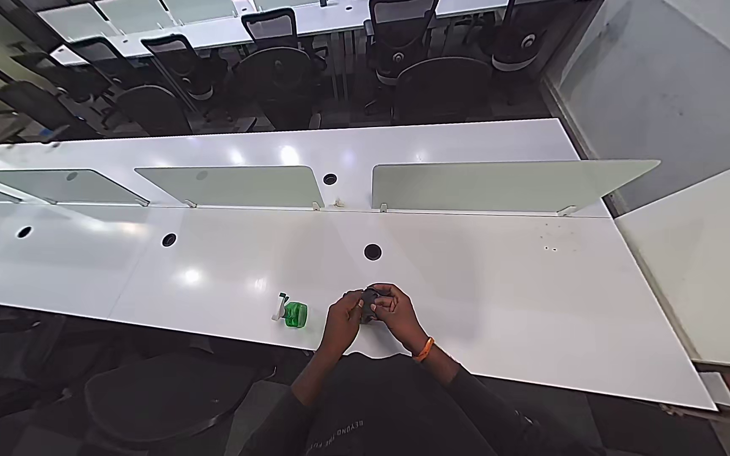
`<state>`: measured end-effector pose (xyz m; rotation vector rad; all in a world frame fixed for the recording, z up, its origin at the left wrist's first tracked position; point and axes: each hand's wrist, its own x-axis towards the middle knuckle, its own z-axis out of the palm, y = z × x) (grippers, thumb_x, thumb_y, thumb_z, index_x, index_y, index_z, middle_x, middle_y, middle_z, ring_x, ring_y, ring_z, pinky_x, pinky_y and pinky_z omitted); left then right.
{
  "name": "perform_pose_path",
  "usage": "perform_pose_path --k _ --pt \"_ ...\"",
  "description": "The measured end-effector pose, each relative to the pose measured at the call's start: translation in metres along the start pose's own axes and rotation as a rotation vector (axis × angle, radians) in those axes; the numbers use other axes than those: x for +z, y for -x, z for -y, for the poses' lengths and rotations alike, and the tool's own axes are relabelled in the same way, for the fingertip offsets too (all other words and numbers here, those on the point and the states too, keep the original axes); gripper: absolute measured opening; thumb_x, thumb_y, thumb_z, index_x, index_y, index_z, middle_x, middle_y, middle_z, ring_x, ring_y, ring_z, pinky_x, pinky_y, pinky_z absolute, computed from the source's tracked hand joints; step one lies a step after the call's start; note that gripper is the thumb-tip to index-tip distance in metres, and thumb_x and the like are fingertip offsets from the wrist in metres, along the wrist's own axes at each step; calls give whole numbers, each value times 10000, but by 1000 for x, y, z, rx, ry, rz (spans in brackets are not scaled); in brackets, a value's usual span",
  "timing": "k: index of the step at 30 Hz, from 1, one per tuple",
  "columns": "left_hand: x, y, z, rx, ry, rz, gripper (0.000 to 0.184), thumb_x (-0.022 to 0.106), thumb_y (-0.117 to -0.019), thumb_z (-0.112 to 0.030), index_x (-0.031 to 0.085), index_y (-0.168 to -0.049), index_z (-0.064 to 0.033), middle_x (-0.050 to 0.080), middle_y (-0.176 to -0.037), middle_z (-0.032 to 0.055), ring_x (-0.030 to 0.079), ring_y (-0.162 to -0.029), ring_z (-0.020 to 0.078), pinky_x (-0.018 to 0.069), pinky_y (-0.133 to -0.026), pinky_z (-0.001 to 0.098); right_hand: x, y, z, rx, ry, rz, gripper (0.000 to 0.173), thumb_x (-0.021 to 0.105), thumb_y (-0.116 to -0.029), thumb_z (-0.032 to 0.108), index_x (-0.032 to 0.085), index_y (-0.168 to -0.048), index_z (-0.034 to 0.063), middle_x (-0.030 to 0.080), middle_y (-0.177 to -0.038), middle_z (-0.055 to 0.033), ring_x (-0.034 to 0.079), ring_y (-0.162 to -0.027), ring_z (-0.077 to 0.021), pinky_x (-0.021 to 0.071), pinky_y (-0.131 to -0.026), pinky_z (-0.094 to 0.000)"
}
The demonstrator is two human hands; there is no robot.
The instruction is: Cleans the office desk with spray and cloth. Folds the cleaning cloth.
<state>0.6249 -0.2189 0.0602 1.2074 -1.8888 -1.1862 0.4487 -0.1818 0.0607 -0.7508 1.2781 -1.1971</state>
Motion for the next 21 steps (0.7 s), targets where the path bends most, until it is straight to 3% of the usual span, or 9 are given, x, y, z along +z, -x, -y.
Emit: perform_pose_path --k 4,6,8,16,19,21 --pt "-4 0 2 48 -56 -170 172 654 -993 -136 784 -1052 -41 766 -1090 81 727 -1029 127 592 -968 318 -3 -2 1 -4 22 -100 425 800 -817 2 571 -1174 -12 744 -808 -121 728 -660 -226 633 -609 -364" --pt "-6 1 2 24 -55 -199 139 689 -968 -138 788 -1007 -49 772 -1017 58 734 -908 94 620 -862 276 -4 -1 3 -11 5 -104 388 818 -807 5 581 -1112 -16 735 -772 -121 721 -642 -226 631 -609 -365" --pt "-6 3 1 -8 -39 -186 142 705 -964 -148 791 -1015 -47 780 -995 50 739 -882 82 623 -850 265 -3 0 4 -20 -15 -90 329 821 -809 -1 592 -1045 -17 728 -757 -120 719 -639 -225 632 -611 -365" --pt "1 8 -5 30 63 1 280 534 -1048 -94 721 -1230 10 733 -1252 126 685 -1201 145 529 -1093 332 7 2 -1 -18 -142 -88 173 727 -857 -90 623 -991 -54 706 -804 -138 715 -699 -226 646 -680 -373" --pt "1 9 -1 58 83 33 288 560 -1039 -95 704 -1257 26 711 -1291 146 674 -1226 165 527 -1101 339 7 3 0 4 -153 -98 187 727 -853 -99 612 -993 -56 710 -820 -147 718 -711 -229 645 -684 -371" --pt "2 10 1 61 66 46 316 642 -997 -116 694 -1274 28 699 -1308 159 680 -1214 177 541 -1084 351 8 5 -1 -2 -150 -109 211 753 -841 -84 610 -993 -51 712 -824 -150 715 -703 -223 642 -668 -363"
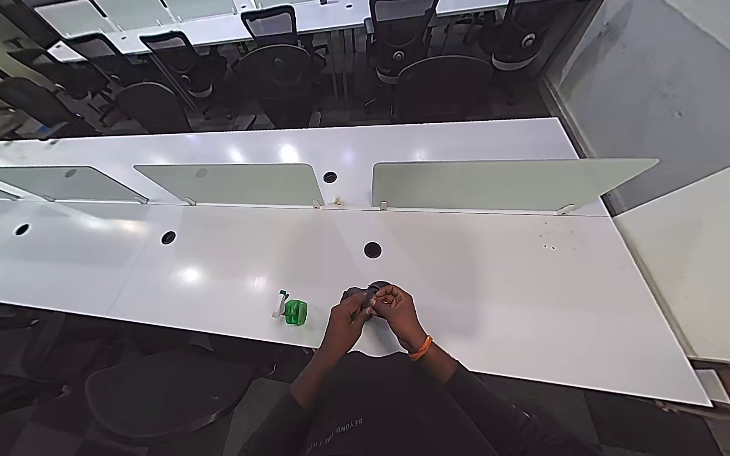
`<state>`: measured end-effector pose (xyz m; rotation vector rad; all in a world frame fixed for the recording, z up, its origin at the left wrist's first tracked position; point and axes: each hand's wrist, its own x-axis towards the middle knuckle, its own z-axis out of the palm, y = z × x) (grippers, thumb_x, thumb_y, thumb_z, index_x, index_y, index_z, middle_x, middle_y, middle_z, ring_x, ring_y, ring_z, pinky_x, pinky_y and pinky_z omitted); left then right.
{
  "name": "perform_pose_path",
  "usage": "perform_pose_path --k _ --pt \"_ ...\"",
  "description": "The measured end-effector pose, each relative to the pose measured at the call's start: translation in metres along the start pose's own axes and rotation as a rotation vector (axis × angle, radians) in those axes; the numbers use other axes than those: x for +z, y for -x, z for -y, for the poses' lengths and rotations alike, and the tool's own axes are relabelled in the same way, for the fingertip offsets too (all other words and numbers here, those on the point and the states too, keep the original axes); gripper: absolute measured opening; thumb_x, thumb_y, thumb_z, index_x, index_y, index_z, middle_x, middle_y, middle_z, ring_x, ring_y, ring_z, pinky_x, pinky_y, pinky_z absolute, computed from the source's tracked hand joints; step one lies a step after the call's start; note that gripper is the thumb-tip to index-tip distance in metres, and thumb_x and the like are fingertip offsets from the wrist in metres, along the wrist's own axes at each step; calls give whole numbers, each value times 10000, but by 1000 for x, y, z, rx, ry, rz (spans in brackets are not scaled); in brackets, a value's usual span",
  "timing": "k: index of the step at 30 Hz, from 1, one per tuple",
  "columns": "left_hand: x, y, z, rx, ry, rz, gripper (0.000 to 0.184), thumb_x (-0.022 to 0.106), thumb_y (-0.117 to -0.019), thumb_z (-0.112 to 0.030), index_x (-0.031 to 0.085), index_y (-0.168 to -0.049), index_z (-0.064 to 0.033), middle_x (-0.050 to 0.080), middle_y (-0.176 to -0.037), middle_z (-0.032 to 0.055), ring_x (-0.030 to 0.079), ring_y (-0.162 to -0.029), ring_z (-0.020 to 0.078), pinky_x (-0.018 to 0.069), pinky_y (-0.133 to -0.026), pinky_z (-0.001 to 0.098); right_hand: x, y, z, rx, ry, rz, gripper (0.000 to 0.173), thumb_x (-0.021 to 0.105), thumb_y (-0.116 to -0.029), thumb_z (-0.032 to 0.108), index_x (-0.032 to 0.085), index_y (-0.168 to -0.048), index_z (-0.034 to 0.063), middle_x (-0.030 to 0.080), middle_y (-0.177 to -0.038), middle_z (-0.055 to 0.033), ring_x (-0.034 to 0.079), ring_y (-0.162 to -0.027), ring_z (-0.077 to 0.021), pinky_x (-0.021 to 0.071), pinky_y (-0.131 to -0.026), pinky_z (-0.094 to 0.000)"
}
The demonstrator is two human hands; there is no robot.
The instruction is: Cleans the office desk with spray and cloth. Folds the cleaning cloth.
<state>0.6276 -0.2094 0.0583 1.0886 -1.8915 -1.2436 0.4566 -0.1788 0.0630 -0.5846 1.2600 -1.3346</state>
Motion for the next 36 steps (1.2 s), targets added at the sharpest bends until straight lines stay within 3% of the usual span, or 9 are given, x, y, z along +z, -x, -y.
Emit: perform_pose_path --k 4,9,11,14,19,25,28,32,36 --pt "0 2 0 16 -40 -4 380 737 -928 -133 700 -1273 22 695 -1312 166 676 -1216 192 539 -1077 356 3 3 -1 -4 -25 -24 273 774 -815 -88 590 -1011 -47 705 -821 -145 711 -698 -226 637 -655 -364" --pt "1 4 -1 40 -91 -51 272 686 -928 -42 743 -1187 18 735 -1221 157 706 -1158 191 554 -1051 353 6 8 -2 1 -23 -33 280 780 -803 -91 578 -990 -44 690 -826 -144 707 -688 -235 647 -658 -378" --pt "0 6 1 49 -114 -71 244 631 -940 9 759 -1148 14 750 -1184 145 718 -1133 184 563 -1041 351 6 9 -3 23 -13 -19 256 775 -831 -73 586 -1002 -47 694 -821 -143 709 -689 -230 647 -670 -373" --pt "-4 6 6 41 -171 -85 224 585 -967 9 771 -1090 -13 769 -1107 103 732 -1061 155 579 -1001 340 -1 9 -1 42 48 56 139 689 -943 -19 599 -1045 -45 732 -850 -153 753 -759 -247 657 -728 -379" --pt "-19 7 1 27 -221 -123 217 587 -987 -40 776 -1092 -53 765 -1095 84 715 -1071 181 562 -1009 381 -31 -5 -1 -251 442 -73 113 669 -923 101 676 -1017 40 724 -887 -47 703 -757 -119 606 -679 -282" --pt "-32 7 -9 116 -225 -174 211 591 -980 -32 783 -1055 -77 768 -1081 54 710 -1065 144 567 -999 344 -48 -5 -5 -442 768 -32 251 757 -885 275 713 -1063 103 677 -1185 -74 634 -1137 -165 561 -908 -336" --pt "-34 8 -14 152 -227 -183 205 596 -980 -40 786 -1049 -77 767 -1082 51 709 -1058 140 567 -993 334 -37 0 -14 -461 832 23 246 766 -862 341 720 -1003 143 658 -1208 -66 595 -1171 -195 517 -964 -371" --pt "-35 10 -21 173 -212 -184 199 597 -979 -35 783 -1039 -74 768 -1070 43 710 -1049 129 569 -987 323 -27 9 -21 -603 830 147 90 696 -910 224 762 -922 164 650 -1285 -61 561 -1248 -199 467 -1068 -371" --pt "-37 14 -23 166 -201 -190 197 597 -983 -39 782 -1044 -67 768 -1066 49 710 -1042 128 572 -978 312 -26 14 -24 -797 836 298 165 635 -947 189 799 -954 207 648 -1340 -77 514 -1353 -236 423 -1140 -440"
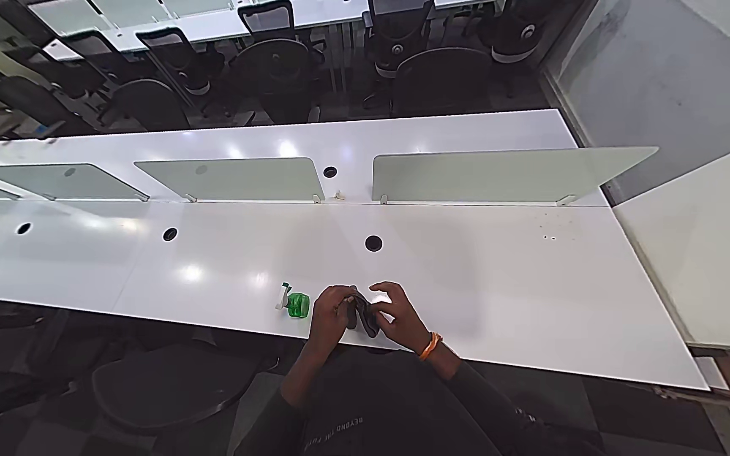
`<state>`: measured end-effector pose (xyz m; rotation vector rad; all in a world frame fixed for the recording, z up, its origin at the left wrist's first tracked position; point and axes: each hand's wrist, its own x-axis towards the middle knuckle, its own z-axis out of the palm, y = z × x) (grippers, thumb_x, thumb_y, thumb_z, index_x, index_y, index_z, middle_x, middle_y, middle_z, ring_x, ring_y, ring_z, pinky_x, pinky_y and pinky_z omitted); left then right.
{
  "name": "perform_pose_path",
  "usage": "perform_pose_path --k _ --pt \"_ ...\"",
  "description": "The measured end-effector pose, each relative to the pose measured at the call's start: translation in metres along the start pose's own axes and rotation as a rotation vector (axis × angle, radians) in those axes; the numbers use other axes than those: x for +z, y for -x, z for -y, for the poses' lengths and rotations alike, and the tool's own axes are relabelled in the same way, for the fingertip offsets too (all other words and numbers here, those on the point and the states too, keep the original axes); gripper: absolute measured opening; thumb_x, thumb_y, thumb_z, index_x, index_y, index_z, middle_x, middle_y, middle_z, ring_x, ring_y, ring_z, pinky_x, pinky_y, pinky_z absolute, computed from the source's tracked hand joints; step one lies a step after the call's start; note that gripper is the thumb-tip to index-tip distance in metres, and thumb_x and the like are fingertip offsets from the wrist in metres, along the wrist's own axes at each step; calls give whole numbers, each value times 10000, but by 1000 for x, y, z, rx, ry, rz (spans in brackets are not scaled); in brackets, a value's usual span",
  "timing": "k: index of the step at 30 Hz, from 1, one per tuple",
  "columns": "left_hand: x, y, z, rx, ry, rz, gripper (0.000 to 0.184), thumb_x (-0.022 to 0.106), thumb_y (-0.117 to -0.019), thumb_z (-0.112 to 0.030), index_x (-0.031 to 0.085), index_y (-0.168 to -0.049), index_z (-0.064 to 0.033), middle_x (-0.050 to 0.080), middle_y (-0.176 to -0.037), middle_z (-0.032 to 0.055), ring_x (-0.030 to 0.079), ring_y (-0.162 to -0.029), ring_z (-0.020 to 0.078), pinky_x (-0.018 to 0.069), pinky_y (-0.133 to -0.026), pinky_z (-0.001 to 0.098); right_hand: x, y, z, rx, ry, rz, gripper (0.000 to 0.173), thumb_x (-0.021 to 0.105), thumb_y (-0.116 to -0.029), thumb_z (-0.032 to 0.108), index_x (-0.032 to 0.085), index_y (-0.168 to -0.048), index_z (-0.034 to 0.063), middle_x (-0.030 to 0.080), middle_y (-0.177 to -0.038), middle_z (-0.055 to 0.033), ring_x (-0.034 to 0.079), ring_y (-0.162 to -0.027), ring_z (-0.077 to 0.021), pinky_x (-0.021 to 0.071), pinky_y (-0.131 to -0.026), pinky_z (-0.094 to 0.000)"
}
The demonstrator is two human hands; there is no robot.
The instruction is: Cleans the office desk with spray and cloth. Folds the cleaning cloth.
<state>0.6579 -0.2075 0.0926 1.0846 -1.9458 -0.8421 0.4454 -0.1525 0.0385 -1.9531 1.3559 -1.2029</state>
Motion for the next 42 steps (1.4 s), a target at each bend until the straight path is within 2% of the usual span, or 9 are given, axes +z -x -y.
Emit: perform_pose_path --k 6,11,17,23,28,31,35,38,42 --pt "-5 1 -4 21 15 -12 192 600 -976 -27 780 -1035 -53 768 -1072 56 713 -1053 122 574 -984 303 3 7 -3 35 264 238 235 592 -975 271 780 -1114 296 547 -1519 -70 424 -1460 -320 369 -1154 -583" --pt "-6 1 -3 20 14 -15 184 610 -972 -25 781 -1039 -42 768 -1073 68 717 -1050 134 577 -983 311 9 14 -7 136 386 265 242 571 -1016 266 746 -1170 201 690 -1311 -70 661 -1190 -263 531 -1002 -481" --pt "-9 3 2 -1 7 -10 183 611 -977 -42 783 -1038 -53 768 -1076 54 715 -1045 125 579 -972 305 4 12 2 247 371 198 315 760 -879 318 737 -1116 113 726 -1171 -86 718 -1035 -254 609 -846 -449" --pt "-11 1 2 0 7 -33 177 613 -979 -48 784 -1021 -57 770 -1060 45 716 -1035 117 579 -973 303 1 6 10 274 356 190 175 665 -913 101 724 -1077 88 663 -1264 -129 721 -989 -262 627 -797 -425" --pt "-16 -1 4 -15 7 -52 182 610 -982 -52 786 -1026 -47 769 -1065 63 718 -1033 123 582 -966 302 -11 1 14 219 288 133 142 656 -850 21 712 -980 37 656 -1249 -152 715 -971 -259 626 -796 -403" --pt "-17 -3 6 -17 3 -63 181 611 -983 -58 784 -1033 -41 767 -1072 68 720 -1036 128 585 -959 303 -19 -3 15 180 317 128 163 637 -853 35 734 -974 83 663 -1244 -125 706 -1008 -260 624 -770 -417" --pt "-16 -5 6 -5 7 -59 184 606 -987 -57 784 -1034 -47 769 -1064 57 717 -1039 122 581 -974 305 -34 -20 34 323 395 444 311 637 -877 63 753 -1139 185 583 -1346 -142 658 -1080 -317 605 -785 -471" --pt "-13 -7 6 -10 -1 -41 180 609 -987 -60 783 -1033 -50 769 -1064 55 716 -1034 122 576 -975 307 -34 -28 54 558 483 757 381 667 -848 31 683 -1226 82 498 -1379 -236 637 -1047 -418 594 -775 -551" --pt "-11 -11 8 -13 -11 -45 179 610 -982 -59 783 -1031 -47 769 -1059 59 718 -1030 127 578 -971 309 -37 -26 67 665 543 990 269 613 -928 77 645 -1178 -15 533 -1344 -283 672 -991 -458 589 -768 -597"
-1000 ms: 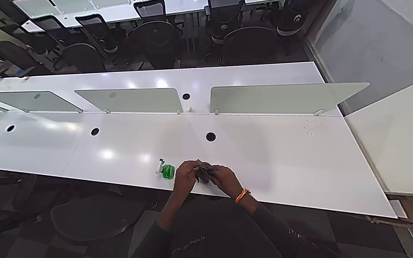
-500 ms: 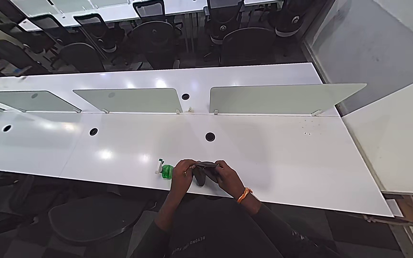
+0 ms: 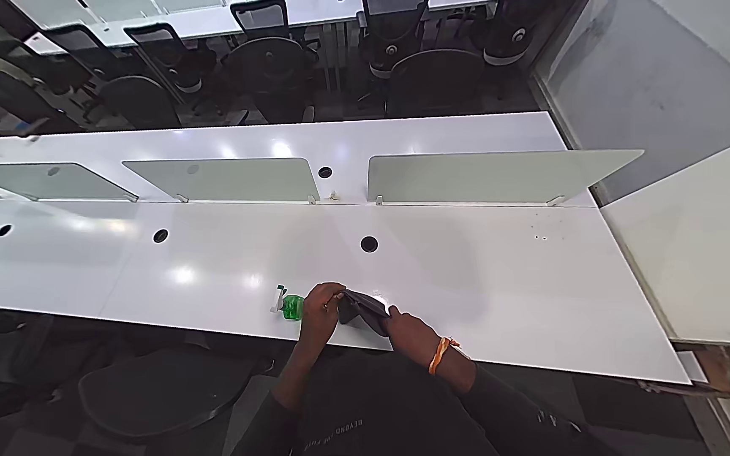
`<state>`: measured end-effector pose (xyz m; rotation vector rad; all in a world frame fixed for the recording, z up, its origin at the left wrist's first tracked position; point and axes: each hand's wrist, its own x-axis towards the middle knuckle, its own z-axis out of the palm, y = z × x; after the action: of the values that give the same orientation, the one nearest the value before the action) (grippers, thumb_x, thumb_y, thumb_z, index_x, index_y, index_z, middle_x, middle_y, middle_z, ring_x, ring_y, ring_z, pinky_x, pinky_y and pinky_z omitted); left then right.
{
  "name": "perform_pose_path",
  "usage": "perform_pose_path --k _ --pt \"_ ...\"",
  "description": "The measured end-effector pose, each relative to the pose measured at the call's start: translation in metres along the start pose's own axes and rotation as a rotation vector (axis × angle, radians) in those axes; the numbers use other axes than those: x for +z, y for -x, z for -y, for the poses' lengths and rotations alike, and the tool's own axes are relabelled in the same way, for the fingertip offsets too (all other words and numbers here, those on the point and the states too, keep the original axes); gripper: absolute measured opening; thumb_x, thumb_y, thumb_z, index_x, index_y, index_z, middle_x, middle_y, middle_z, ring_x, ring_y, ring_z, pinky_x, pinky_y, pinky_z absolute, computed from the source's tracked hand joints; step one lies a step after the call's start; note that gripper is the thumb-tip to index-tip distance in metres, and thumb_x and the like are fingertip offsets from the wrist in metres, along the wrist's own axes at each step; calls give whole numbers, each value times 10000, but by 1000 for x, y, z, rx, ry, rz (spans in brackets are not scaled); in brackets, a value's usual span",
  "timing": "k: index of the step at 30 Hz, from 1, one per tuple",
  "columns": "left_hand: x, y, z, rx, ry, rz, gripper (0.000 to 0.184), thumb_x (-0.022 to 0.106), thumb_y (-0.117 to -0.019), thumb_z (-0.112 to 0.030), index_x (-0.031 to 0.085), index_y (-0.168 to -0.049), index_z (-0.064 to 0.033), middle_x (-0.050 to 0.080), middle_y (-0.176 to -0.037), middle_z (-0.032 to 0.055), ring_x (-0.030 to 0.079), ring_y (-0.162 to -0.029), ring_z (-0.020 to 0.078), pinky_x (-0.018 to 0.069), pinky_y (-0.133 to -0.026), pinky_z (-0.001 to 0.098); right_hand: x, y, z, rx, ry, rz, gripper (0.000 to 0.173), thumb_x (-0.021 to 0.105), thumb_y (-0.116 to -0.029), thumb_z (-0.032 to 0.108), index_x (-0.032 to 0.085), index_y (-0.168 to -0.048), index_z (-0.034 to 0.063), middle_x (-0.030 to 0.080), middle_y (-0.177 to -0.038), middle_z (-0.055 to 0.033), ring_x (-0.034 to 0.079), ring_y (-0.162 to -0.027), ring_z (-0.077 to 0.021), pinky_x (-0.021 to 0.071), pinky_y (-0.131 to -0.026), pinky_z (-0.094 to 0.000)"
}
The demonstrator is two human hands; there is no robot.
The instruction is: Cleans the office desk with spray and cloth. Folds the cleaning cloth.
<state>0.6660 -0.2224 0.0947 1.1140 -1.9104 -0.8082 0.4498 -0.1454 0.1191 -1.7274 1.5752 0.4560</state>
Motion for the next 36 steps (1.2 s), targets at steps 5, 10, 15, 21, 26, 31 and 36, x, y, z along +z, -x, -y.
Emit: perform_pose_path --k 5,10,15,21,26,31,36 --pt "-4 -6 6 -10 -2 -24 179 608 -981 -50 780 -1034 -40 767 -1062 67 720 -1023 128 584 -963 303 -16 14 -8 -78 92 -52 270 609 -938 173 674 -1173 58 572 -1295 -236 655 -1009 -431 575 -735 -571" --pt "-13 -20 5 -7 41 -66 176 606 -983 -48 773 -1026 -12 764 -1061 94 725 -1021 139 588 -961 307 -39 29 -24 -315 53 -211 224 581 -947 178 652 -1137 84 594 -1227 -177 664 -957 -375 574 -697 -525" --pt "-29 -38 0 16 148 -127 173 592 -989 -31 758 -1021 6 764 -1049 96 724 -1000 133 594 -945 307 -55 25 -52 -607 -167 -547 164 541 -1036 228 659 -1074 121 632 -1246 -90 678 -1014 -240 597 -765 -420" --pt "-32 -63 20 -79 88 -101 153 621 -972 -66 773 -986 -58 741 -1069 69 677 -1019 143 559 -899 313 -56 -30 -87 -494 -474 -919 202 543 -1054 190 713 -1088 86 725 -1049 -53 693 -908 -113 587 -817 -285" --pt "-22 -97 19 -158 89 -66 170 596 -996 -59 758 -1034 -27 741 -1016 73 693 -846 88 587 -792 253 -76 -66 -87 -412 -823 -982 191 526 -1026 104 691 -1095 39 732 -927 -42 692 -778 -80 591 -716 -261" --pt "-27 -109 -8 78 184 -261 169 596 -986 13 743 -1066 35 742 -1121 130 712 -1064 175 596 -968 343 -98 -57 -74 -659 -919 -1198 183 523 -1022 16 674 -1125 -4 720 -1193 -96 708 -1067 -165 607 -935 -359" --pt "-24 -70 12 109 124 -263 203 565 -993 -3 731 -1093 55 733 -1152 159 704 -1108 200 582 -994 369 -58 -72 -79 -737 -838 -1113 251 455 -1054 73 671 -1109 -41 680 -1298 -171 636 -1260 -238 523 -1089 -422"
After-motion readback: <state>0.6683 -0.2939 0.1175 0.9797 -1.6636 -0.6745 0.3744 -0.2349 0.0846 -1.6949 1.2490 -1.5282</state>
